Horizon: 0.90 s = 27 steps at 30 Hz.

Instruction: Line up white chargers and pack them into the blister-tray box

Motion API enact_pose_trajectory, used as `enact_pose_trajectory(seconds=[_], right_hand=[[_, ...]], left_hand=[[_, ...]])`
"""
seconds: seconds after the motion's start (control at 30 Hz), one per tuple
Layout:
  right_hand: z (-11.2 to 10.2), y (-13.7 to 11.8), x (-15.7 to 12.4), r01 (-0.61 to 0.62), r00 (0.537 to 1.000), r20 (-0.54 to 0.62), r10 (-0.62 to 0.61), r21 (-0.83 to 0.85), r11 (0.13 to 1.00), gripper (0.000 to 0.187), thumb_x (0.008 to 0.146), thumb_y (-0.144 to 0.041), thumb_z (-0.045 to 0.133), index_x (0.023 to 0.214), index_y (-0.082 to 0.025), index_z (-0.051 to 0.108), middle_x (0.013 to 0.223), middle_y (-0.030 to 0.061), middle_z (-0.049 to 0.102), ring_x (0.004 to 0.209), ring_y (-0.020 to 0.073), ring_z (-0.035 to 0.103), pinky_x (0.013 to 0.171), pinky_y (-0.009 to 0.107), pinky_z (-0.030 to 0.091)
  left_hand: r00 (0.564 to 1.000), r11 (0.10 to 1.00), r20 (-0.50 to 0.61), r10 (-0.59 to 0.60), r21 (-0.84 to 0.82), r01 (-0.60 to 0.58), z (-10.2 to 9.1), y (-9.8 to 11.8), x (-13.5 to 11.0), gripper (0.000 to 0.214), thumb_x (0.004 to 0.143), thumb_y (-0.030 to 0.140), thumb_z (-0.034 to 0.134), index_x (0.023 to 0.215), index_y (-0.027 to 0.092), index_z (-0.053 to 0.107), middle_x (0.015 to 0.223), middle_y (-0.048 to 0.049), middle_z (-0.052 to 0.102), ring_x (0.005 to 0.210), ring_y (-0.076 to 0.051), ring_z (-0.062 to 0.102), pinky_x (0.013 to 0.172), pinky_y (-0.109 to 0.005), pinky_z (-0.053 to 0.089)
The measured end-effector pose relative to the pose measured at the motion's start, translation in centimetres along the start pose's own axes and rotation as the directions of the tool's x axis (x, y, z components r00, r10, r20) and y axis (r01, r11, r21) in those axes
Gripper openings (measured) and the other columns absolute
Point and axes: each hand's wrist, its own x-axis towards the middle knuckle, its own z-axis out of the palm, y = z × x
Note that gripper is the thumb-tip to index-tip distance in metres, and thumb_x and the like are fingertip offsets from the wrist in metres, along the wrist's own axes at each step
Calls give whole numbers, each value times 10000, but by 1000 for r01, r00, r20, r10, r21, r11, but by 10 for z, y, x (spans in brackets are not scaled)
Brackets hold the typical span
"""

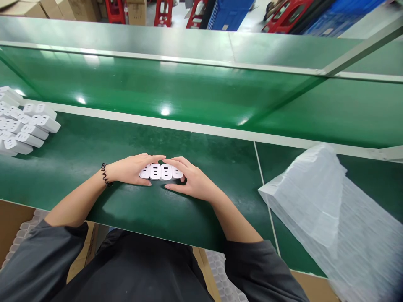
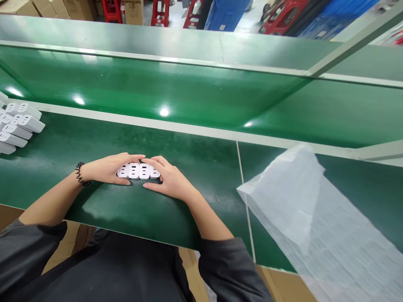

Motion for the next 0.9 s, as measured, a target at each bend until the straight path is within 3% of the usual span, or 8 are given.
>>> enact_pose_trajectory(seconds=[0.17,0.33,0.53,0.9], right_hand=[[-10,6,-1,-42,994,107,26,151,988,682,855,-401,709,1463,-327,410,1313,81,565,710,138,620,749,393,606],[-8,10,0,-67,994,98,55,122,990,687,851,-417,704,1467,-308,420,1335,87,601,758,172,650,761,404,604],[-7,9,0,-71,994,91,61,111,991,692,847,-399,706,1469,-311,416,1347,66,612,879,211,674,763,382,603],[-6,9,1,-88,992,98,78,107,990,674,849,-410,695,1459,-292,435,1406,74,583,1116,293,646,814,403,601]], left_hand=[[1000,999,-17,8,40,-7,4,4,2,924,831,467,719,1559,227,203,1374,-108,569,1206,-257,533,956,-340,445],[1000,996,-25,4,87,-2,5,6,1,920,837,474,709,1565,244,195,1341,-115,577,1177,-260,555,909,-336,466],[998,999,59,25,-42,-23,-11,-8,-7,1089,778,407,775,1591,288,60,1439,-105,508,1240,-257,519,982,-335,440],[990,996,121,75,-51,-69,-13,-19,-2,817,818,425,722,1519,223,353,1481,-101,478,1266,-284,442,1060,-390,392]])
